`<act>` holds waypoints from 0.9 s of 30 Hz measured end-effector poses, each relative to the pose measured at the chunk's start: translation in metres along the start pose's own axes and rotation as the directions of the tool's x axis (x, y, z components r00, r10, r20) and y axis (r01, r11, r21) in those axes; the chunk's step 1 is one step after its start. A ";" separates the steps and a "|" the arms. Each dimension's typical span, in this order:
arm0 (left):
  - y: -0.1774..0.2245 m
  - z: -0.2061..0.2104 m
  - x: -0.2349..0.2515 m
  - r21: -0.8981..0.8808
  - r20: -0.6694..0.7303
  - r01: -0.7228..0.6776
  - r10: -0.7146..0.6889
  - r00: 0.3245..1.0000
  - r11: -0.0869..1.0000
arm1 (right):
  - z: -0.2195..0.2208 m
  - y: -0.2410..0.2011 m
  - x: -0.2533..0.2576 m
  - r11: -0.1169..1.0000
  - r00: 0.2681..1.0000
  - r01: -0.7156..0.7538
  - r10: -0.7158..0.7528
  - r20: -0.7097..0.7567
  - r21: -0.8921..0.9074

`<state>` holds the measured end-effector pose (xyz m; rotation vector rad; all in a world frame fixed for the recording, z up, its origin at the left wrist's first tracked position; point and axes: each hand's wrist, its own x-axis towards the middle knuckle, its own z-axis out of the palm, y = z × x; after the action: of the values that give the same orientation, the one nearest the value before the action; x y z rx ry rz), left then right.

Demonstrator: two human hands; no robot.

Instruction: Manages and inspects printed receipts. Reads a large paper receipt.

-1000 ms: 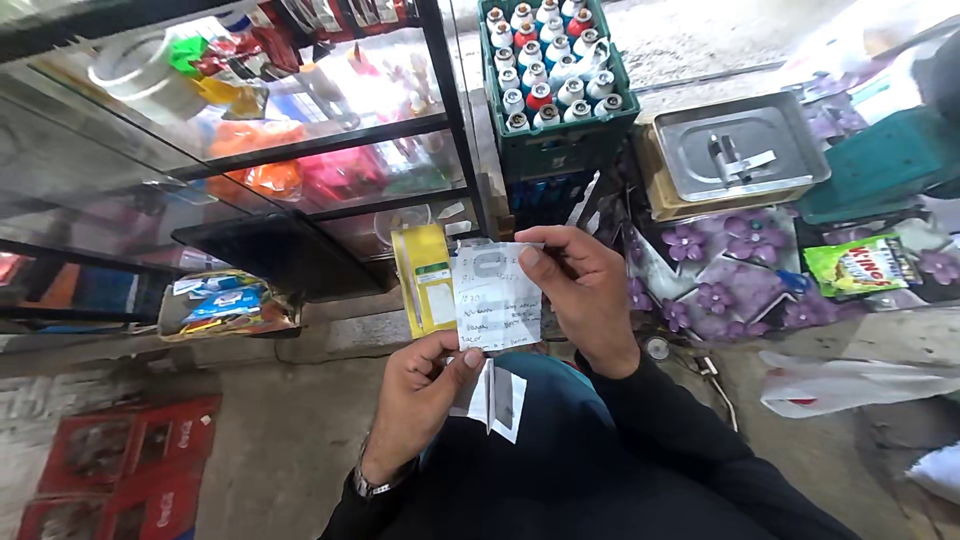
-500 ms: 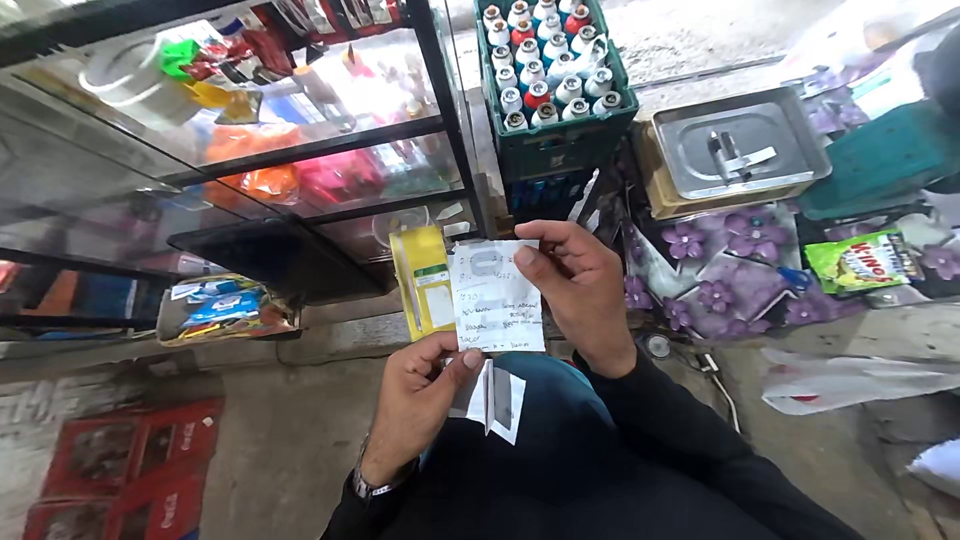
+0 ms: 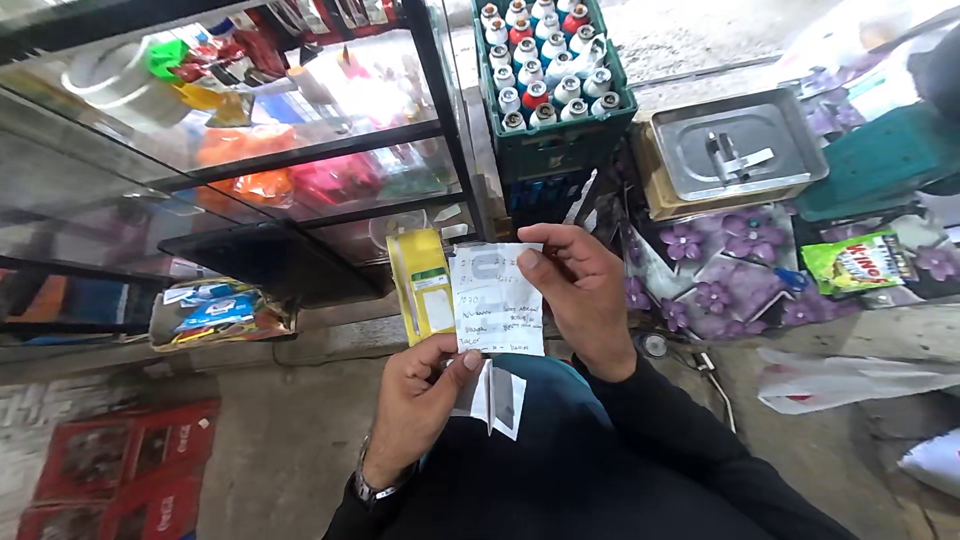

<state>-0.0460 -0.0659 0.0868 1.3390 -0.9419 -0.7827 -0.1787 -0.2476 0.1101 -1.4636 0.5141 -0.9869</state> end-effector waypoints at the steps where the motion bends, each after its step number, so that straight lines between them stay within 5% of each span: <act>1: 0.000 0.000 0.000 0.009 0.001 -0.006 0.006 1.000 1.000 | 0.000 0.001 0.000 1.000 1.000 0.006 -0.006 -0.002 0.003; 27: -0.001 0.002 0.004 0.043 0.028 -0.038 0.037 0.999 0.998 | 0.000 0.004 0.006 0.999 0.999 0.040 -0.040 -0.019 0.008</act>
<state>-0.0463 -0.0708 0.0861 1.3478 -1.0077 -0.7572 -0.1747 -0.2525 0.1083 -1.4630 0.4961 -1.0341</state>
